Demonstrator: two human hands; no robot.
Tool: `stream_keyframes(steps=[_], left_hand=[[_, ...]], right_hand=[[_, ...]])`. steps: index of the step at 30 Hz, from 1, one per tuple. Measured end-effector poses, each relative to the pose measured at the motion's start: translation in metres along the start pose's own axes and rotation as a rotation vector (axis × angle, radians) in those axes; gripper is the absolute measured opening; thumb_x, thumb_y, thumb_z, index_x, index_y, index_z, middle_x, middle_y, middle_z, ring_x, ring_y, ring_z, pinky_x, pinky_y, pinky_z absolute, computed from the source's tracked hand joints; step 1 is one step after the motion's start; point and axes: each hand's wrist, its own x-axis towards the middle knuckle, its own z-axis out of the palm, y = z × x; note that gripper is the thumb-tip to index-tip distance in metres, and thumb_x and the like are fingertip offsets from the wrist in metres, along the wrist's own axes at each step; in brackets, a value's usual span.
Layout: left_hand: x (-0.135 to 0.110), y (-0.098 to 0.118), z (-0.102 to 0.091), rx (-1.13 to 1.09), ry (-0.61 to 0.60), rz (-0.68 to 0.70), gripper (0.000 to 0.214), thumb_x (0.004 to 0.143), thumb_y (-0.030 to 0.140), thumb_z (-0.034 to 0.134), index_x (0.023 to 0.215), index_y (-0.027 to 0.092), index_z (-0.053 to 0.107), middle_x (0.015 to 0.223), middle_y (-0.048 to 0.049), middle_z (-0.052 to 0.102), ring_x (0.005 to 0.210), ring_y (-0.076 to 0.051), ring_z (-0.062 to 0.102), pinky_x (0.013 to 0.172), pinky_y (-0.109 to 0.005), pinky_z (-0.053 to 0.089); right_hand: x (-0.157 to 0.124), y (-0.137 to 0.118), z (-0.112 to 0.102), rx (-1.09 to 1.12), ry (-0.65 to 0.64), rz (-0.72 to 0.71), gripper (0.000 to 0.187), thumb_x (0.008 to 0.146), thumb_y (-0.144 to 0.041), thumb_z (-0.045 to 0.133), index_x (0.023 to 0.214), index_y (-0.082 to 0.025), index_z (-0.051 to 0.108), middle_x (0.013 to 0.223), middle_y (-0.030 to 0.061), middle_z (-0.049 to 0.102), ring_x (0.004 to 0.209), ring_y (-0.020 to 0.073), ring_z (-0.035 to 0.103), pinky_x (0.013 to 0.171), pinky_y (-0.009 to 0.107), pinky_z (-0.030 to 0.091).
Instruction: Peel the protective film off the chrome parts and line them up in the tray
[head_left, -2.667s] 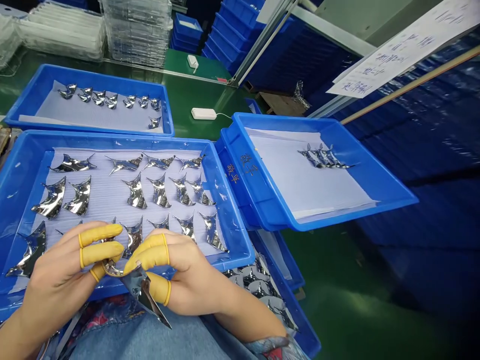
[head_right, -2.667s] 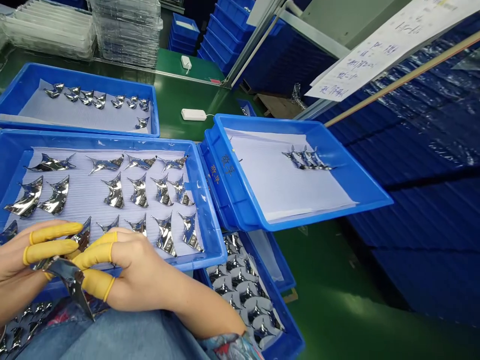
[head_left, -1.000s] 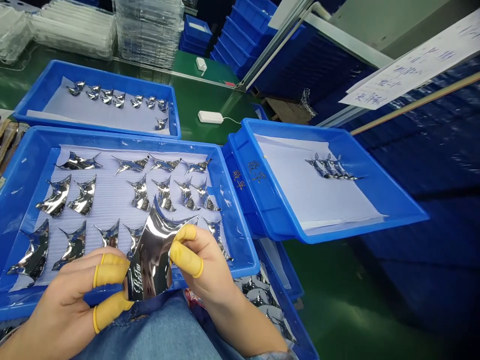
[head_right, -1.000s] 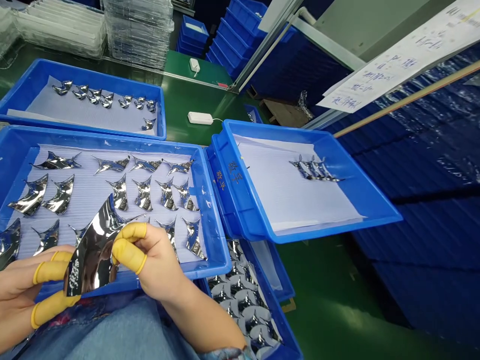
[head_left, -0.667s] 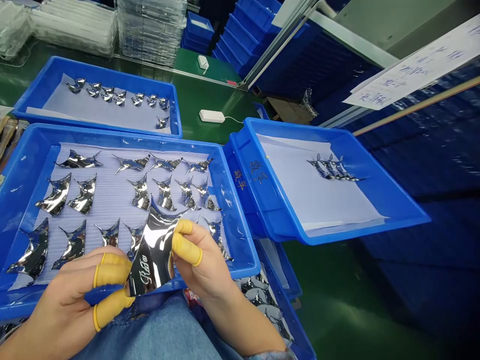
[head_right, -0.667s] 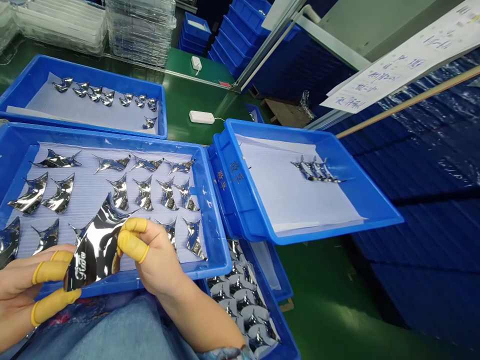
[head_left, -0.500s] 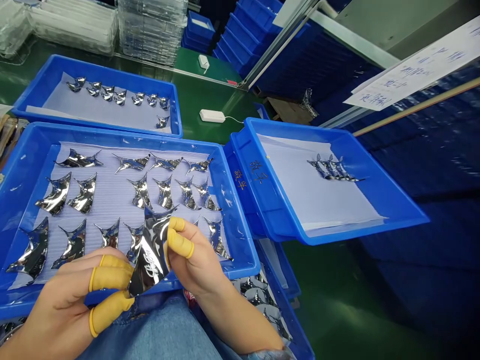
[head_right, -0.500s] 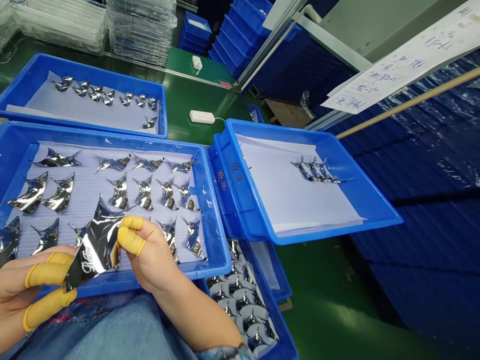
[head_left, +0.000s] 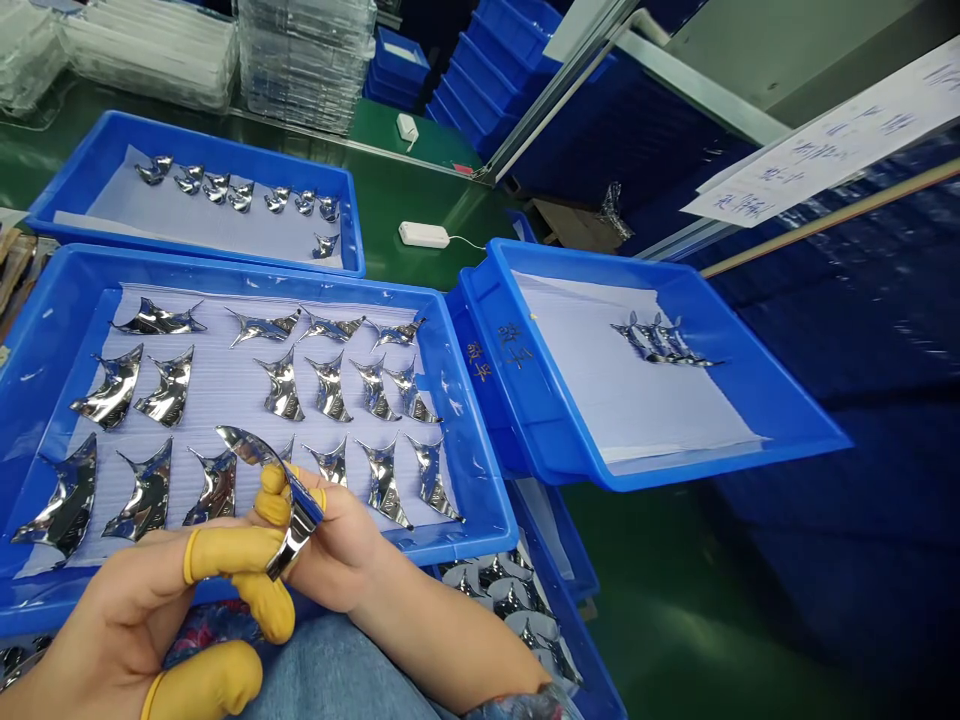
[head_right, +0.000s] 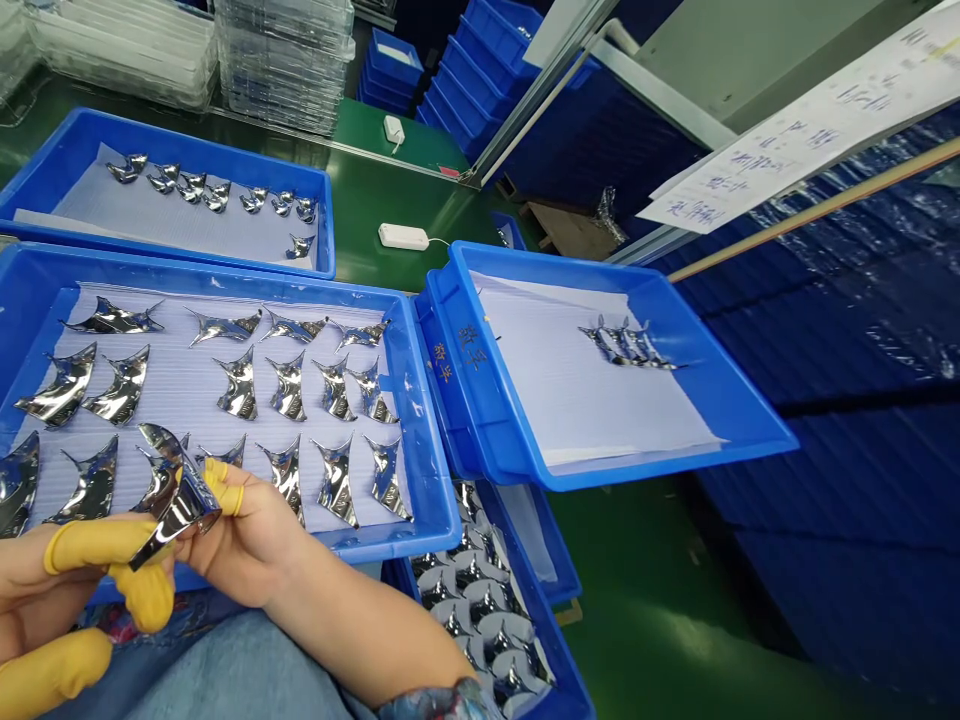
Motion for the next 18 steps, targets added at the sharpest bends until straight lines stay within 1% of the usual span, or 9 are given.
stream_keyframes(steps=[2,4,7,9,11,14,18], left_hand=[[0.003,0.001,0.000,-0.032,0.054,-0.020,0.043,0.074,0.027,0.079,0.116,0.031,0.071,0.097,-0.0035,0.076,0.100,-0.028,0.068,0.087,-0.034,0.058],[0.009,0.003,0.002,-0.074,0.102,-0.030,0.039,0.072,0.034,0.079,0.109,0.025,0.073,0.086,-0.0061,0.077,0.096,-0.031,0.069,0.084,-0.038,0.059],[0.020,0.009,0.007,-0.125,0.143,-0.041,0.038,0.071,0.042,0.078,0.104,0.023,0.075,0.077,-0.0065,0.075,0.092,-0.032,0.069,0.080,-0.039,0.059],[0.026,0.012,0.010,-0.152,0.158,-0.055,0.037,0.071,0.045,0.077,0.101,0.022,0.075,0.074,-0.0064,0.074,0.089,-0.031,0.069,0.078,-0.038,0.059],[0.030,0.013,0.012,-0.179,0.164,-0.075,0.036,0.071,0.046,0.077,0.098,0.021,0.076,0.073,-0.0062,0.074,0.086,-0.030,0.069,0.076,-0.038,0.059],[0.031,0.013,0.010,-0.230,0.132,-0.117,0.033,0.073,0.046,0.076,0.094,0.021,0.077,0.073,-0.0059,0.073,0.081,-0.028,0.068,0.072,-0.036,0.058],[0.032,0.011,0.004,-0.359,-0.012,-0.231,0.025,0.078,0.042,0.076,0.095,0.025,0.077,0.080,-0.0031,0.073,0.076,-0.019,0.065,0.073,-0.028,0.055]], right_hand=[[-0.002,-0.001,0.000,-0.026,0.011,-0.040,0.030,0.061,-0.029,0.083,0.065,-0.016,0.056,0.053,-0.0055,0.049,0.047,0.0074,0.040,0.047,0.020,0.036],[-0.006,-0.004,-0.001,-0.094,0.044,-0.112,0.036,0.061,-0.035,0.086,0.064,-0.017,0.054,0.054,-0.0055,0.051,0.047,0.0074,0.041,0.046,0.020,0.036],[-0.013,-0.011,0.000,-0.187,0.090,-0.200,0.043,0.059,-0.040,0.089,0.068,-0.017,0.055,0.054,-0.0068,0.052,0.046,0.0075,0.046,0.044,0.020,0.038],[-0.018,-0.015,0.002,-0.255,0.083,-0.228,0.043,0.060,-0.041,0.089,0.073,-0.017,0.056,0.054,-0.0074,0.054,0.043,0.0074,0.048,0.042,0.019,0.039],[-0.022,-0.019,0.005,-0.360,0.059,-0.260,0.042,0.065,-0.044,0.086,0.073,-0.017,0.056,0.054,-0.0070,0.056,0.041,0.0078,0.050,0.041,0.020,0.040],[-0.025,-0.023,0.010,-0.472,0.035,-0.284,0.041,0.069,-0.046,0.083,0.068,-0.017,0.055,0.053,-0.0064,0.056,0.042,0.0081,0.053,0.042,0.020,0.042],[-0.027,-0.026,0.012,-0.493,0.022,-0.294,0.033,0.074,-0.041,0.080,0.069,-0.017,0.058,0.055,-0.0061,0.057,0.043,0.0066,0.053,0.043,0.019,0.044]])
